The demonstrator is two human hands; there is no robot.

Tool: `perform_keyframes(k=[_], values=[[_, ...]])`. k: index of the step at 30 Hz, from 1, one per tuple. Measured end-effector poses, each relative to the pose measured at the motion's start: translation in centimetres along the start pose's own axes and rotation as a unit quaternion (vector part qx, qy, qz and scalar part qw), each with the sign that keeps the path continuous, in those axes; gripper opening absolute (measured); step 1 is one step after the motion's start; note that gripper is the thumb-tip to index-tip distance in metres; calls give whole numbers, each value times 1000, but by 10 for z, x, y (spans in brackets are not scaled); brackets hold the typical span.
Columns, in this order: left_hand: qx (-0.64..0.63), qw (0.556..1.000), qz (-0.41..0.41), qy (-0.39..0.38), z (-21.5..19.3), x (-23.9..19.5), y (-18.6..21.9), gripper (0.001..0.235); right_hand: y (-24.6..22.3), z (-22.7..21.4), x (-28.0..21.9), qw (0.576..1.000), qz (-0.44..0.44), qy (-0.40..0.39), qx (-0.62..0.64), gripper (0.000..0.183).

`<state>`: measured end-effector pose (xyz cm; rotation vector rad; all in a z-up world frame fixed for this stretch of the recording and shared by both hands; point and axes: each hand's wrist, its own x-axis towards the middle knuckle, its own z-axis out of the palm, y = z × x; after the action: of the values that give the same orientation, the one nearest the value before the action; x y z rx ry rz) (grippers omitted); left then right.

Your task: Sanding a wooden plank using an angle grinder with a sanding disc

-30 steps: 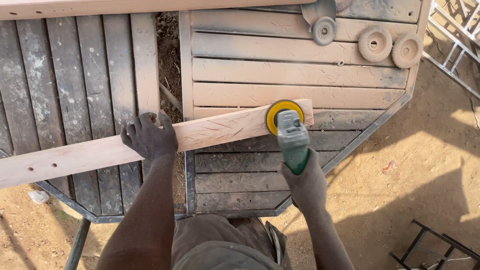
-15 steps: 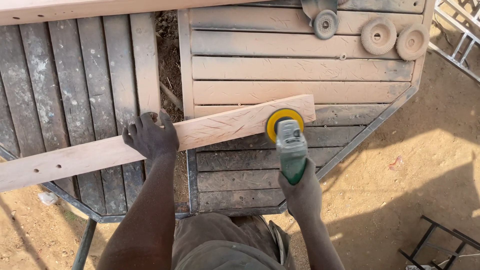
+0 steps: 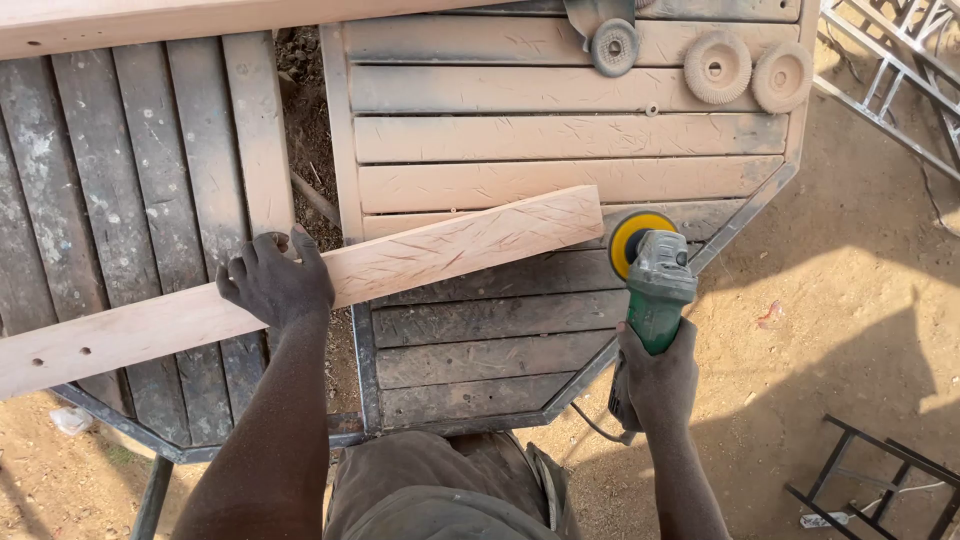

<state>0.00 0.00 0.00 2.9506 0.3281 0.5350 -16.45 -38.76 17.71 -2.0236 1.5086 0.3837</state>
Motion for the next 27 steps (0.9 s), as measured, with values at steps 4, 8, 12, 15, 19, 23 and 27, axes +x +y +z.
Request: perform_keyframes(k=[4,8,12,15,19,23,27], values=[[-2,1000,12,18,0,3,-5,27,-17,14,-18,1000,-7,-14,10,70],[-3,999,26,37,8,3,-5,28,-30,46,-37,986,-85,-101,-99,71],[-4,999,26,47,6,-1,-6,25,-35,63,-67,954,-197,-151,-168,70],[1,998,27,53,9,0,-8,25,-34,58,-53,962,-159,-146,-166,73],[-1,999,19,46,5,0,-5,25,-24,27,-24,988,-73,-102,-91,73],[-2,999,9,37,0,1,-2,25,-12,-1,-5,999,-29,-22,-35,69],[-5,999,1,36,-2,3,2,25,-14,3,-7,999,-34,-3,21,68]])
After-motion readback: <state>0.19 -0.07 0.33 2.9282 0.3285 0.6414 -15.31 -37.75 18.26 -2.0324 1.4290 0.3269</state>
